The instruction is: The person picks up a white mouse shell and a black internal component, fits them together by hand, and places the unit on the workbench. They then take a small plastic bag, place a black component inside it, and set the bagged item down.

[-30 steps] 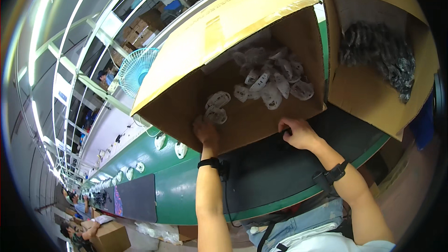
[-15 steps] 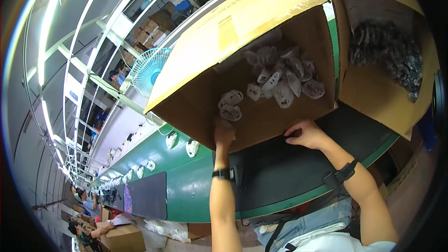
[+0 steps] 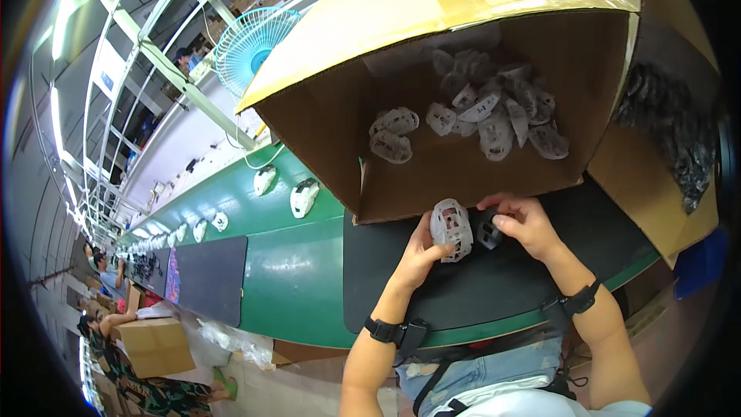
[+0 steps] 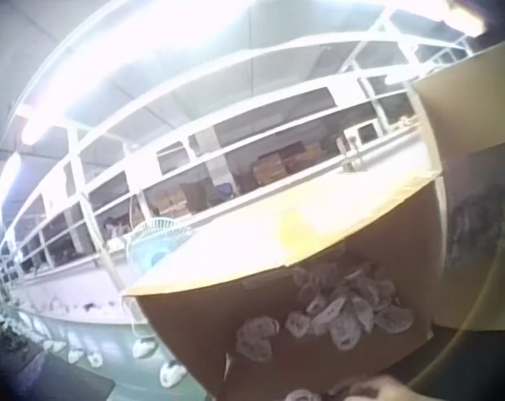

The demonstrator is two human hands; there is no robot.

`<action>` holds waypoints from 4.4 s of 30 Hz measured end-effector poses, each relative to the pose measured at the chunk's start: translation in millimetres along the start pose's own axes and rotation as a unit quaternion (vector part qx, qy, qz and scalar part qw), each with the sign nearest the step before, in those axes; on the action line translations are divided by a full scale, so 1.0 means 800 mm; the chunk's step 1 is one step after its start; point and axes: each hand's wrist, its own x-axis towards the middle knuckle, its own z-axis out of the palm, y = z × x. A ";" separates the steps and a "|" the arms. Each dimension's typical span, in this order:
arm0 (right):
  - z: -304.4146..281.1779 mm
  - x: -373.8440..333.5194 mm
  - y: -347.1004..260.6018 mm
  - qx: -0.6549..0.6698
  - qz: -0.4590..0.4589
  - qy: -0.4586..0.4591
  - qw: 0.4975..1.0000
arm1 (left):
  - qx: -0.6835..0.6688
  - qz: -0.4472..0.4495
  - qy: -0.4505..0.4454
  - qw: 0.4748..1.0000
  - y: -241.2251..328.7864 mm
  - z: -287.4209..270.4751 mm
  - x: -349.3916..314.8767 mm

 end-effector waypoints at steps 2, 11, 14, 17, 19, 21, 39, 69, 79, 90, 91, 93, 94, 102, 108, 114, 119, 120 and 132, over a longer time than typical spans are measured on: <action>-0.003 -0.001 -0.002 0.018 -0.004 -0.027 0.999 | -0.128 -0.030 -0.022 0.991 0.003 0.001 0.002; 0.008 -0.005 0.001 0.104 0.110 0.029 0.988 | -0.093 0.046 0.026 0.994 -0.004 -0.012 0.005; 0.014 -0.002 0.005 0.061 0.138 0.043 0.988 | 0.001 0.014 0.048 0.999 0.008 0.002 0.002; 0.010 0.001 0.005 0.036 0.147 0.064 0.986 | 0.116 -0.018 0.047 0.992 0.032 -0.007 -0.004; 0.006 0.001 0.010 -0.002 0.132 0.067 0.989 | 0.162 -0.006 0.071 0.984 0.036 -0.017 -0.011; 0.007 0.002 0.006 -0.012 0.125 0.066 0.990 | 0.217 0.068 0.128 0.965 0.032 -0.028 -0.009; 0.010 -0.002 -0.005 -0.261 0.058 -0.058 0.962 | 0.514 0.039 0.087 0.852 0.038 -0.029 -0.020; 0.025 -0.011 -0.013 -0.264 -0.232 -0.019 0.936 | 0.381 0.237 0.025 0.893 -0.005 0.030 -0.009; 0.025 -0.015 -0.019 -0.069 0.041 0.035 0.996 | 0.317 0.271 -0.012 0.909 0.003 0.027 -0.011; 0.027 -0.021 0.009 0.073 0.059 -0.072 0.993 | 0.246 0.303 -0.028 0.920 -0.006 0.031 -0.008; 0.032 -0.020 0.007 0.076 0.044 -0.045 0.995 | 0.247 0.302 -0.004 0.921 -0.009 0.030 -0.009; 0.037 -0.024 -0.002 0.009 -0.007 -0.011 1.000 | 0.257 0.309 0.026 0.915 -0.007 0.030 -0.009; 0.039 -0.027 -0.004 -0.058 -0.055 0.024 0.997 | 0.259 0.308 0.027 0.915 -0.007 0.030 -0.010; 0.027 -0.024 0.004 -0.002 -0.101 0.036 0.994 | 0.298 0.332 0.098 0.890 -0.013 0.031 -0.009; 0.025 -0.022 0.007 0.018 -0.073 0.030 0.997 | 0.312 0.336 0.050 0.887 -0.007 0.037 -0.009; 0.031 -0.025 0.007 -0.023 -0.049 0.074 0.996 | 0.263 0.319 0.045 0.909 -0.009 0.037 -0.012; 0.034 -0.020 0.002 -0.112 -0.143 0.036 0.983 | 0.211 0.241 0.037 0.947 -0.012 0.037 -0.017; 0.029 -0.020 -0.001 -0.106 -0.099 0.002 0.989 | 0.113 0.227 0.038 0.967 -0.014 0.040 -0.016; 0.030 -0.017 0.018 -0.033 0.014 -0.037 0.999 | 0.186 0.146 -0.013 0.972 -0.013 0.043 -0.013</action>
